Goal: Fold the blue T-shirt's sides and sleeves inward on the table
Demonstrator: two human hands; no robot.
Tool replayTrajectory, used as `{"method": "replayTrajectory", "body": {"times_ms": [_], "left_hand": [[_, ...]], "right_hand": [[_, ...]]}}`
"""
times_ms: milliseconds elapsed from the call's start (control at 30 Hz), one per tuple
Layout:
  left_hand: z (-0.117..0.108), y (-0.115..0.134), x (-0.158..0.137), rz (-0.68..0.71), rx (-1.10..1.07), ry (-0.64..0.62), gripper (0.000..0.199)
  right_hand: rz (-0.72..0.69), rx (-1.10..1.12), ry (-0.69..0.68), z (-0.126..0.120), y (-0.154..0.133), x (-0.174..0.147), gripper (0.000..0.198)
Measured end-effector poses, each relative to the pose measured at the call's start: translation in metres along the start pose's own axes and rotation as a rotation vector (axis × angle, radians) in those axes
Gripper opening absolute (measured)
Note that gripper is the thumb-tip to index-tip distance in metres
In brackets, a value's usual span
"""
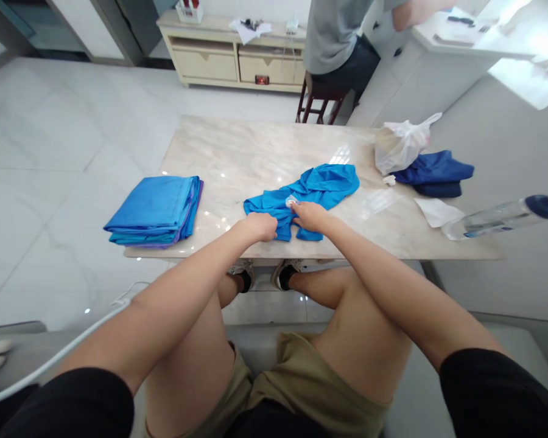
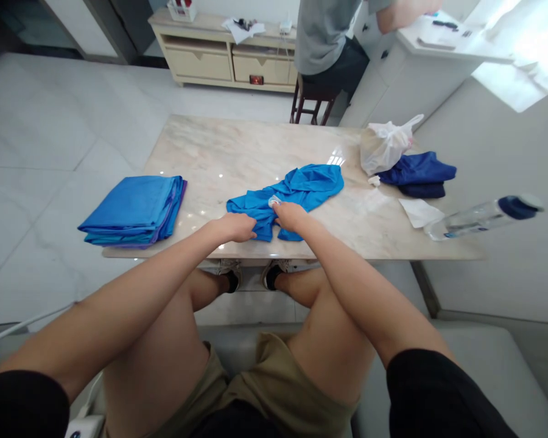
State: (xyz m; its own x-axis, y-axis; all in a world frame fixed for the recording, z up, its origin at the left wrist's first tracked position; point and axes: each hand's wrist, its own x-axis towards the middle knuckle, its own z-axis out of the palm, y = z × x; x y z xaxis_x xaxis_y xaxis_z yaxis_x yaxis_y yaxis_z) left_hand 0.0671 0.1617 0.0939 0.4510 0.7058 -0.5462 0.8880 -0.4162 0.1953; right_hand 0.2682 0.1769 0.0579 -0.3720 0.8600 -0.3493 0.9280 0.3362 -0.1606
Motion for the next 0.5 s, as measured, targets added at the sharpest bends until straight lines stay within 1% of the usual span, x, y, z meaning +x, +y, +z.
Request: {"method": "replayTrajectory", "body": {"times_ms": [33,100,133,200,233,267,300,333,367,400,433,500], "left_hand": [[-0.004,-0.004,-0.002,-0.008,-0.003,0.030,0.032],[-0.014,-0.016,-0.008,-0.023,-0.022,0.147,0.034],[-0.018,-0.024,-0.011,-0.041,-0.039,0.218,0.036],[-0.023,-0.038,-0.017,-0.108,-0.072,0.338,0.037],[-0.023,-0.045,-0.019,-0.152,-0.078,0.364,0.036],[-0.021,-0.050,-0.021,-0.193,-0.077,0.360,0.035],[-0.018,-0.054,-0.022,-0.224,-0.073,0.325,0.035],[-0.014,-0.056,-0.023,-0.240,-0.066,0.262,0.037],[-0.008,-0.057,-0.024,-0.239,-0.061,0.188,0.042],[-0.002,-0.055,-0.024,-0.227,-0.056,0.122,0.048],[0.005,-0.053,-0.023,-0.211,-0.052,0.079,0.055],[0.017,-0.046,-0.022,-0.181,-0.036,0.079,0.064]], "right_hand": [[0.063,0.026,0.001,-0.002,-0.004,0.000,0.045],[0.181,0.087,-0.021,-0.005,-0.012,0.002,0.035],[0.231,0.145,-0.062,-0.006,-0.016,0.003,0.031],[0.287,0.313,-0.196,-0.007,-0.023,0.005,0.028],[0.290,0.416,-0.274,-0.008,-0.025,0.006,0.028],[0.269,0.528,-0.353,-0.007,-0.028,0.007,0.027],[0.217,0.633,-0.413,-0.007,-0.030,0.008,0.025],[0.142,0.711,-0.435,-0.007,-0.031,0.010,0.024],[0.064,0.754,-0.415,-0.007,-0.032,0.012,0.026],[-0.003,0.750,-0.345,-0.008,-0.032,0.014,0.029],[-0.058,0.690,-0.234,-0.009,-0.030,0.017,0.032],[-0.123,0.436,-0.003,-0.011,-0.026,0.022,0.036]]}}
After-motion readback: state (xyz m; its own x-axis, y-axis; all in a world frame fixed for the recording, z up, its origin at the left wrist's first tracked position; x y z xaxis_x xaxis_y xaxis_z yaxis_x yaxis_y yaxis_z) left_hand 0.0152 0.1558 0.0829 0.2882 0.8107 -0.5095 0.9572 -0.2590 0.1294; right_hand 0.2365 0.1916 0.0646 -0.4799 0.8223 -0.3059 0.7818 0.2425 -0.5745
